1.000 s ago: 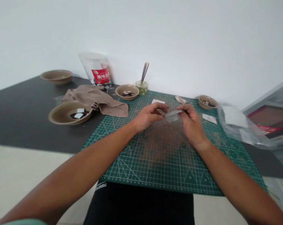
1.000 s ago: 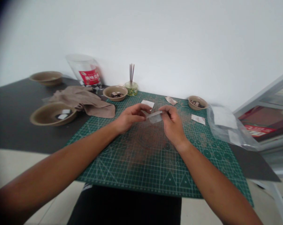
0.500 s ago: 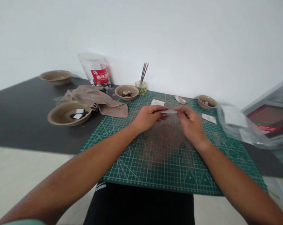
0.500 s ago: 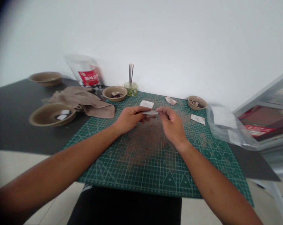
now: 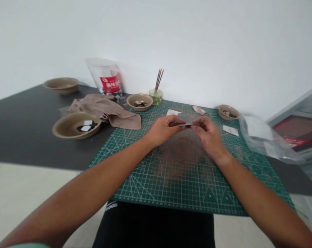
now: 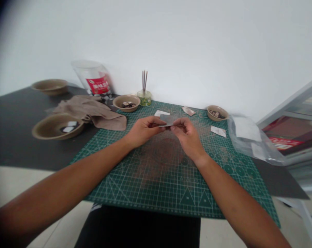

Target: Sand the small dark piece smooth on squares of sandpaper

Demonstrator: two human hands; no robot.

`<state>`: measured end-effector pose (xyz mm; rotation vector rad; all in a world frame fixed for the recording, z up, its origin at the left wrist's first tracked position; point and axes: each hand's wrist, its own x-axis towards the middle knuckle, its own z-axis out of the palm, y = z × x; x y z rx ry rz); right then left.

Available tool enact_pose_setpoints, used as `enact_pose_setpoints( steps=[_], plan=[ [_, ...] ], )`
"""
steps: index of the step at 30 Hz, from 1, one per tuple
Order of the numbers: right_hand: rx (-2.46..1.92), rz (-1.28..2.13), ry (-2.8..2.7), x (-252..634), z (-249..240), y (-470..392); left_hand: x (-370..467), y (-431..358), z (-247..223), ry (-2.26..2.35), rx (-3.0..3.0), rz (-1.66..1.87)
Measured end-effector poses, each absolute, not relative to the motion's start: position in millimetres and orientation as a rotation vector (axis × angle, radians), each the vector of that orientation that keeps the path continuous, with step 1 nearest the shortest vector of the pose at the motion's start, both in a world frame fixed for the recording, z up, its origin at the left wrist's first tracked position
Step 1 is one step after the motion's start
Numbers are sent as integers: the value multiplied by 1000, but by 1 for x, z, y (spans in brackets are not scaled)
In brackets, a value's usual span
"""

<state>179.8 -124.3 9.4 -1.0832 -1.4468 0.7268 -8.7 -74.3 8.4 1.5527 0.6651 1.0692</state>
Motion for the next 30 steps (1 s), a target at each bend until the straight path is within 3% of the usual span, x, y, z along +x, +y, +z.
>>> enact_pose_setpoints(
  steps=[30],
  plan=[
    [-1056,722,-1411,174,8,-124,-6,-72,6,589,1546,1142]
  ],
)
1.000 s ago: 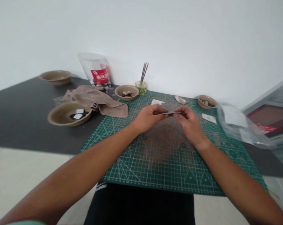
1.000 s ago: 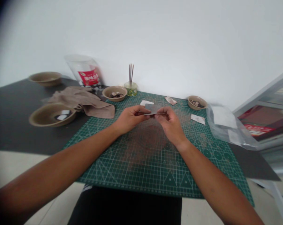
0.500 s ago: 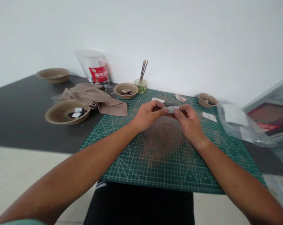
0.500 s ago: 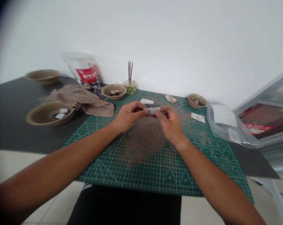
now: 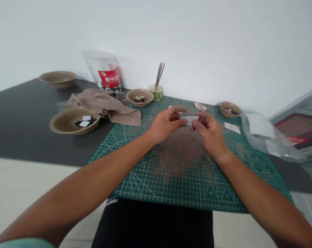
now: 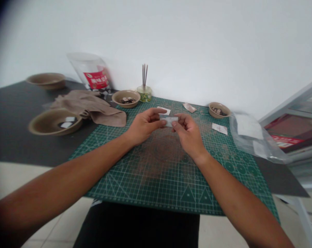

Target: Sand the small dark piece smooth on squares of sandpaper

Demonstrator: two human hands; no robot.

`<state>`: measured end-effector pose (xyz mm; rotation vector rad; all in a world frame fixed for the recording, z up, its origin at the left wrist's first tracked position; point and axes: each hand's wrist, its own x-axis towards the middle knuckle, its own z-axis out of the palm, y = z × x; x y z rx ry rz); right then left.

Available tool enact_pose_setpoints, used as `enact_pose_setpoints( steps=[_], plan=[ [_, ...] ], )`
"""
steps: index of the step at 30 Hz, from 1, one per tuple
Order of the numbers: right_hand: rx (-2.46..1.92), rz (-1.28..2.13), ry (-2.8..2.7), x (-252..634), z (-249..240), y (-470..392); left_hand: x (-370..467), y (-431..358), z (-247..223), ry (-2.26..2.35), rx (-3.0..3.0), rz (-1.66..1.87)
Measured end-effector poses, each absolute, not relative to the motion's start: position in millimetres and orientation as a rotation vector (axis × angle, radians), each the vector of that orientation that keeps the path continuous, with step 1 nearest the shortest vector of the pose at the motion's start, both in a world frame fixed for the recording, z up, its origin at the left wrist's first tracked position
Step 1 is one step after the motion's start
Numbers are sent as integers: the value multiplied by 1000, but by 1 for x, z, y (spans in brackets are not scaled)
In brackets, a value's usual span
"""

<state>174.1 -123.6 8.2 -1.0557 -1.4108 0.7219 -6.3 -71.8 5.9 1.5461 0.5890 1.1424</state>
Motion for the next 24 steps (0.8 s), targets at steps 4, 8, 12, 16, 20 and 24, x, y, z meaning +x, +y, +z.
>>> enact_pose_setpoints(
  steps=[4,8,12,16,20,24],
  plan=[
    [-1087,731,-1421,175,7,-124,-5,-72,5,614,1510,1115],
    [-1158,763,-1422,176,8,-124,-4,-71,4,671,1483,1058],
    [-1408,662,-1534,178,12,-125,-7,-71,8,894,1688,947],
    [-1659,438,-1741,179,17,-128,-11,-70,9,1134,2100,788],
    [-1782,399,-1934,179,15,-129,-13,-70,4,1132,2306,604],
    [-1834,369,-2057,179,9,-128,-12,-72,0,1173,2406,472]
  ],
)
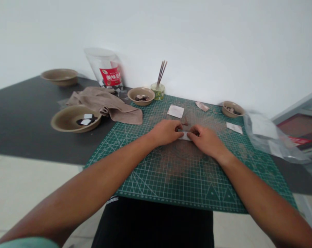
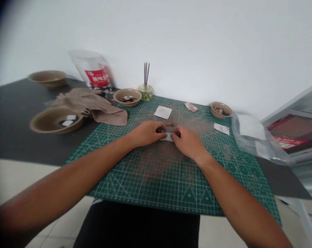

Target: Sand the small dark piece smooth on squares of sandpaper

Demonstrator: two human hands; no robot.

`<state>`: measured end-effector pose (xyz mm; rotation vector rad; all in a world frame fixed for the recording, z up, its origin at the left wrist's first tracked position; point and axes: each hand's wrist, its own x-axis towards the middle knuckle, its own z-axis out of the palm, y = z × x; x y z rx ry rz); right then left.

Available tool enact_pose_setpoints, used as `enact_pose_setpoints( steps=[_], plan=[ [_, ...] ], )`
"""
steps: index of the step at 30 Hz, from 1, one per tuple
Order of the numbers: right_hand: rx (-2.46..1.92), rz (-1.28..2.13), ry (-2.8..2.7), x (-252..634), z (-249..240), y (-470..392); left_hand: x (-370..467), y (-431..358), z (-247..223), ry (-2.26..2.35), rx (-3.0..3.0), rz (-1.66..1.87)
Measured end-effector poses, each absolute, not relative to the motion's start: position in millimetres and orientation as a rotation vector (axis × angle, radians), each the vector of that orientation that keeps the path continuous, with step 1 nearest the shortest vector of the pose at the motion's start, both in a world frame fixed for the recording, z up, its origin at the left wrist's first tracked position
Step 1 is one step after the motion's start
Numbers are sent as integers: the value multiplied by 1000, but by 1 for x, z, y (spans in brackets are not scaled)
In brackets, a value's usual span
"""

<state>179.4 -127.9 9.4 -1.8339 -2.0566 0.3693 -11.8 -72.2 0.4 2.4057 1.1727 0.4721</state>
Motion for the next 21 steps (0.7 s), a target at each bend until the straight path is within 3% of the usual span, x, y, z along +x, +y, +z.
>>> enact_pose_setpoints(
  steps=[21],
  plan=[
    [-1609,305,-2251,187,1,-122,-34,-41,2,619,2678,378]
  ],
)
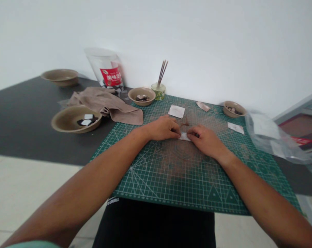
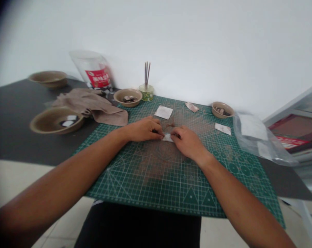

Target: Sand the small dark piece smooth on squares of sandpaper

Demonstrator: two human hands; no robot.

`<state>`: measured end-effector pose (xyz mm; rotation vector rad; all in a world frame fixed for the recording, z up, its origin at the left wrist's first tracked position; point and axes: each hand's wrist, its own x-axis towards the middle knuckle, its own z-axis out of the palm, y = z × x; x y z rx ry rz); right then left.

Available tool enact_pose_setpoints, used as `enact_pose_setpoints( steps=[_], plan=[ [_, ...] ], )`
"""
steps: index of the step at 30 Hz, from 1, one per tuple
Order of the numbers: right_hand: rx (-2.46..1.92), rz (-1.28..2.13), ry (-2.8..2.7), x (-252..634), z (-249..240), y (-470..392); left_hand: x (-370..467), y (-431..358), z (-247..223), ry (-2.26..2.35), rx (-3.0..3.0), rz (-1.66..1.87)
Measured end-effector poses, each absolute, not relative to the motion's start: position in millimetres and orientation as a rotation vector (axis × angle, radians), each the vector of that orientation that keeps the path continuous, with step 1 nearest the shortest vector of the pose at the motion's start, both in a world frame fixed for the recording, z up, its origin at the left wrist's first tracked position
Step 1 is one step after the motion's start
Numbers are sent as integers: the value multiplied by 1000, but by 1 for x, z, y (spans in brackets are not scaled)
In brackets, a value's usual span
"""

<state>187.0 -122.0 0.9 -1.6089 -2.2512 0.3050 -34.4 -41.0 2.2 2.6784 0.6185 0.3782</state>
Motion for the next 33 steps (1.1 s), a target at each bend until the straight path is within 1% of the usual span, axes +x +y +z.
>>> enact_pose_setpoints(
  steps=[8,18,24,33],
  plan=[
    [-1516,373,-2288,177,5,-126,-34,-41,1,688,2671,347],
    [-1585,219,-2317,171,4,-122,-33,-39,0,694,2602,332],
    [-1586,261,-2349,174,6,-121,-34,-41,1,690,2596,311],
    [-1585,307,-2340,181,6,-123,-32,-49,6,854,2702,329]
  ],
)
